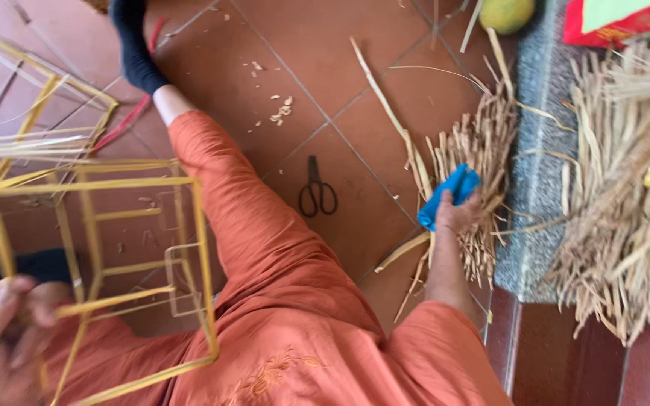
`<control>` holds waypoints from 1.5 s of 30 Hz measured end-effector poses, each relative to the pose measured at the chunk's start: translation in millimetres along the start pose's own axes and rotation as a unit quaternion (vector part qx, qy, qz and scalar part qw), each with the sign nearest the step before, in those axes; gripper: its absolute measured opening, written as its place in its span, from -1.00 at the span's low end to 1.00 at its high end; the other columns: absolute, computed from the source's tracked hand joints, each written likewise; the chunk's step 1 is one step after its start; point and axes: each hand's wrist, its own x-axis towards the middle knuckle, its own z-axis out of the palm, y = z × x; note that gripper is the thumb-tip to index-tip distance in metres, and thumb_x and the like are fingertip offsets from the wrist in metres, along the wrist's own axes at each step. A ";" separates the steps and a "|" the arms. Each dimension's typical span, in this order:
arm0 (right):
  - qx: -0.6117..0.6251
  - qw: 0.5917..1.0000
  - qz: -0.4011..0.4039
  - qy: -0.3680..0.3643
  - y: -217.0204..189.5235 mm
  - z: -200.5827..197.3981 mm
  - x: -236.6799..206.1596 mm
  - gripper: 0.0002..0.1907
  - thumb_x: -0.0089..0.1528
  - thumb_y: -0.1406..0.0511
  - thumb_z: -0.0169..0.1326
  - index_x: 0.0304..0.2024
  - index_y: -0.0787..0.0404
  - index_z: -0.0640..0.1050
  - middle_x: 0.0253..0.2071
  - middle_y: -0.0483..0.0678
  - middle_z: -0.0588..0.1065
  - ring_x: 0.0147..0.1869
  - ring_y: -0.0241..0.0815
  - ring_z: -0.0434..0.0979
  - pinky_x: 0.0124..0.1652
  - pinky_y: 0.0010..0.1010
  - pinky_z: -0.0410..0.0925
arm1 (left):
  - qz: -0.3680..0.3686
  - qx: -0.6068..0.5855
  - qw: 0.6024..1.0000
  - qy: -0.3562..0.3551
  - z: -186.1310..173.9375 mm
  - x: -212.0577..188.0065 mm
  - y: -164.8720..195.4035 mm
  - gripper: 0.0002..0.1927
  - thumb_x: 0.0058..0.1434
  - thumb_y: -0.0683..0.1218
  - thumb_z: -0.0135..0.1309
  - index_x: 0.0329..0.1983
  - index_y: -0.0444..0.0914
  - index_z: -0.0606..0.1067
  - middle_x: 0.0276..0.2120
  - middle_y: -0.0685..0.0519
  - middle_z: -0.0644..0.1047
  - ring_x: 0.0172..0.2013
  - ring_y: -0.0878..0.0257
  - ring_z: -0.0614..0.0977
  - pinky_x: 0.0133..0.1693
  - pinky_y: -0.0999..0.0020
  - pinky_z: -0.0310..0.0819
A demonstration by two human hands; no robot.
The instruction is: The person sits on a tiled floor surrounded by woven water-hyacinth baskets, trims loose fibers and edges from a basket with scissors, wipes a basket surface with a blue cloth, and then fits and presses yellow bamboo strips onto a rectangular frame to build a basket armature.
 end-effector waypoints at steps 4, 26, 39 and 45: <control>0.117 0.979 -0.151 -0.069 -42.0 16.2 -10.0 -0.44 0.18 0.17 0.39 0.17 0.21 0.52 0.12 0.19 0.48 0.19 0.14 0.47 0.13 -0.05 0.36 | -0.029 0.052 0.998 0.019 37.8 0.9 12.7 -0.84 0.48 -0.10 -0.09 -0.13 -0.27 0.47 -0.44 -0.06 0.53 -0.74 0.44 0.22 -0.69 0.56 0.03; 0.375 0.395 -0.665 -0.511 -391.2 -163.4 -425.9 -0.71 0.46 0.34 0.08 0.23 0.23 0.51 0.25 -0.04 0.52 0.23 -0.18 0.60 0.17 -0.41 0.48 | 0.385 0.515 0.758 0.113 3.6 -19.4 17.8 -0.91 0.20 -0.09 0.16 -0.28 -0.19 0.60 -0.34 0.05 0.62 -0.31 0.01 0.65 -0.27 0.12 0.50; 0.298 0.781 -0.330 -0.439 -188.6 41.4 -206.9 -0.76 0.35 0.28 0.16 0.03 0.22 0.63 -0.12 -0.08 0.64 -0.14 -0.34 0.59 -0.14 -0.52 0.46 | 0.140 0.497 0.848 0.123 -6.4 -14.9 -11.1 -0.74 0.43 -0.24 0.15 0.16 -0.25 0.60 -0.38 0.02 0.47 -0.36 0.22 0.49 -0.24 0.31 0.37; 0.134 0.972 -0.076 -0.180 -12.5 74.7 -27.1 -0.66 0.14 0.19 0.28 -0.06 0.17 0.66 -0.10 0.02 0.65 0.00 -0.08 0.65 0.07 -0.26 0.49 | 0.050 0.433 0.890 0.134 64.8 37.3 -33.8 -0.79 0.43 -0.18 0.14 0.10 -0.27 0.60 -0.37 0.07 0.50 -0.36 0.30 0.50 -0.26 0.39 0.37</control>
